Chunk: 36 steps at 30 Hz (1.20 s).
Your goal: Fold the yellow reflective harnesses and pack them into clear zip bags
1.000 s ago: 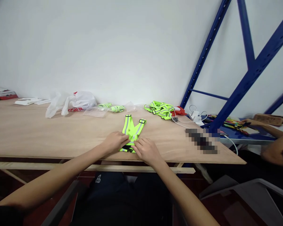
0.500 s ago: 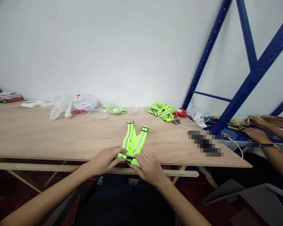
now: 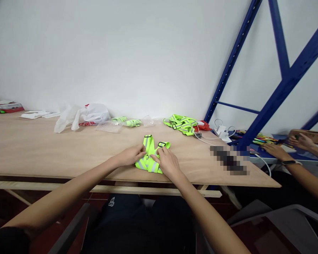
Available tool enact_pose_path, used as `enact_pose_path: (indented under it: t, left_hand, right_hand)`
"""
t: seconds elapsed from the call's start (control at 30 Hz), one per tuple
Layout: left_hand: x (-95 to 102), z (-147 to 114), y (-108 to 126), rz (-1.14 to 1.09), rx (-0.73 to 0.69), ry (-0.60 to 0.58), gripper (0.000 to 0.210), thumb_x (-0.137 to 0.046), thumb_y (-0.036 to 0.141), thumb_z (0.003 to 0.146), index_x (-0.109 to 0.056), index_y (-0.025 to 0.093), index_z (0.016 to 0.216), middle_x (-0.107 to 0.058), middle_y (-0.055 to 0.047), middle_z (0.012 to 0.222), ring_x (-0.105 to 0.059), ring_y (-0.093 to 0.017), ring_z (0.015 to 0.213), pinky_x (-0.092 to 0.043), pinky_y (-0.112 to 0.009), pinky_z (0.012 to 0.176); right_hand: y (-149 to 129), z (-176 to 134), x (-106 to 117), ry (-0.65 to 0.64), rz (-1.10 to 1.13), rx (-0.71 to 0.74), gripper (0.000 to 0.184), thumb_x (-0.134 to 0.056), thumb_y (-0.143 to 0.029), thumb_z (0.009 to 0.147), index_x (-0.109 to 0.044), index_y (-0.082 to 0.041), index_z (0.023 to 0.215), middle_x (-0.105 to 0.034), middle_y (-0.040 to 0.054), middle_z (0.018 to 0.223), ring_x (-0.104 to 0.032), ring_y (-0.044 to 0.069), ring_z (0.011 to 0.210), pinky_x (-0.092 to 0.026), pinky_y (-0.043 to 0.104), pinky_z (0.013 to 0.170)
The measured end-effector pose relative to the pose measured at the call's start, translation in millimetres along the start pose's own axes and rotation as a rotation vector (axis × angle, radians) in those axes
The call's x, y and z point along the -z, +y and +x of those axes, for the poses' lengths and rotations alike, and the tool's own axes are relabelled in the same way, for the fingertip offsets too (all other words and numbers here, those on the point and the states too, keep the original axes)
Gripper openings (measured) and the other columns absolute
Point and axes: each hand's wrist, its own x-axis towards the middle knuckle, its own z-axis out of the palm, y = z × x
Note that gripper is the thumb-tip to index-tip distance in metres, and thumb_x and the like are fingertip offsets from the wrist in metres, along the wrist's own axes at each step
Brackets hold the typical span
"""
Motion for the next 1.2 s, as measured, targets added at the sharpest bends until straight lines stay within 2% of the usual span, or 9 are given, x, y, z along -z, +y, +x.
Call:
enact_pose_path:
  t: [0.1,0.3,0.57,0.73,0.8,0.93,1.0,1.1,1.2]
  left_hand:
    - [1.7,8,4,0.055,0.003,0.016,0.026,-0.05,0.042,0.094,-0.06,0.018,0.091,-0.067,-0.005,0.083,-0.059,-0.02,0.073,-0.041,-0.028,0.066]
    - [-2.7,19,7,0.111,0.006,0.1,0.031,-0.053,0.041,0.094,-0.061,0.019,0.074,-0.064,-0.003,0.071,-0.055,-0.018,0.065,-0.03,-0.028,0.059]
    - [-10.2,16,4,0.001,0.014,0.171,0.043,-0.037,0.041,0.098,-0.056,0.018,0.067,-0.058,-0.002,0.063,-0.049,-0.016,0.059,-0.026,-0.029,0.056]
    - [-12.8,20,0,-0.128,0.094,0.173,0.058,-0.035,0.055,0.097,-0.059,0.017,0.061,-0.059,-0.003,0.058,-0.051,-0.016,0.056,-0.029,-0.029,0.056]
    - [-12.9,24,-3,-0.173,0.167,0.176,0.065,-0.033,0.062,0.096,-0.063,0.016,0.061,-0.059,-0.004,0.055,-0.054,-0.018,0.056,-0.034,-0.03,0.057]
    - [-5.8,19,-13,-0.394,0.178,0.173,0.072,-0.026,0.068,0.095,-0.069,0.013,0.08,-0.07,-0.008,0.072,-0.064,-0.02,0.067,-0.046,-0.029,0.064]
    - [0.3,4,-19,-0.552,0.146,0.183,0.062,-0.038,0.068,0.093,-0.066,0.013,0.095,-0.073,-0.01,0.088,-0.068,-0.021,0.077,-0.052,-0.03,0.07]
    - [5.6,-26,-23,-0.531,0.09,0.22,0.047,-0.063,0.056,0.085,-0.066,0.013,0.103,-0.075,-0.011,0.1,-0.07,-0.024,0.091,-0.055,-0.035,0.081]
    - [4.5,-48,-16,-0.459,0.021,0.151,0.044,-0.062,0.043,0.088,-0.068,0.013,0.119,-0.074,-0.011,0.113,-0.069,-0.025,0.097,-0.054,-0.038,0.09]
  right_hand:
    - [-5,-8,-3,0.141,-0.196,0.143,0.018,-0.049,-0.028,0.1,-0.063,-0.019,0.094,-0.066,0.0069,0.091,-0.059,0.02,0.077,-0.031,0.029,0.059]
    - [-3,-22,3,0.165,-0.265,0.454,0.026,-0.047,-0.004,0.091,-0.066,-0.018,0.1,-0.066,0.0058,0.083,-0.056,0.019,0.074,-0.032,0.031,0.062]
    - [-15,-38,10,0.084,-0.002,0.271,0.023,-0.054,-0.037,0.097,-0.064,-0.018,0.105,-0.065,0.0109,0.1,-0.059,0.026,0.092,-0.047,0.037,0.08]
    - [-19,-36,1,0.113,0.067,0.217,0.016,-0.054,-0.036,0.098,-0.059,-0.021,0.1,-0.056,0.0158,0.133,-0.053,0.031,0.122,-0.047,0.046,0.096]
    - [-18,-30,-2,0.088,0.064,0.227,0.015,-0.057,-0.036,0.097,-0.056,-0.021,0.096,-0.059,0.0155,0.127,-0.054,0.031,0.12,-0.048,0.045,0.094]
    - [-15,-17,-4,-0.023,0.055,0.177,0.019,-0.059,-0.038,0.096,-0.053,-0.021,0.091,-0.065,0.0082,0.094,-0.06,0.025,0.088,-0.048,0.035,0.073]
    - [-13,-13,-5,-0.037,0.045,0.172,0.021,-0.06,-0.04,0.095,-0.052,-0.021,0.091,-0.065,0.0067,0.092,-0.059,0.024,0.085,-0.045,0.033,0.072]
    - [-12,-11,-5,-0.042,0.039,0.185,0.022,-0.062,-0.04,0.095,-0.053,-0.021,0.09,-0.065,0.006,0.093,-0.059,0.023,0.087,-0.043,0.032,0.074]
    - [-12,-10,-5,-0.042,0.035,0.202,0.022,-0.062,-0.041,0.095,-0.054,-0.021,0.089,-0.065,0.0056,0.093,-0.058,0.023,0.088,-0.042,0.031,0.076]
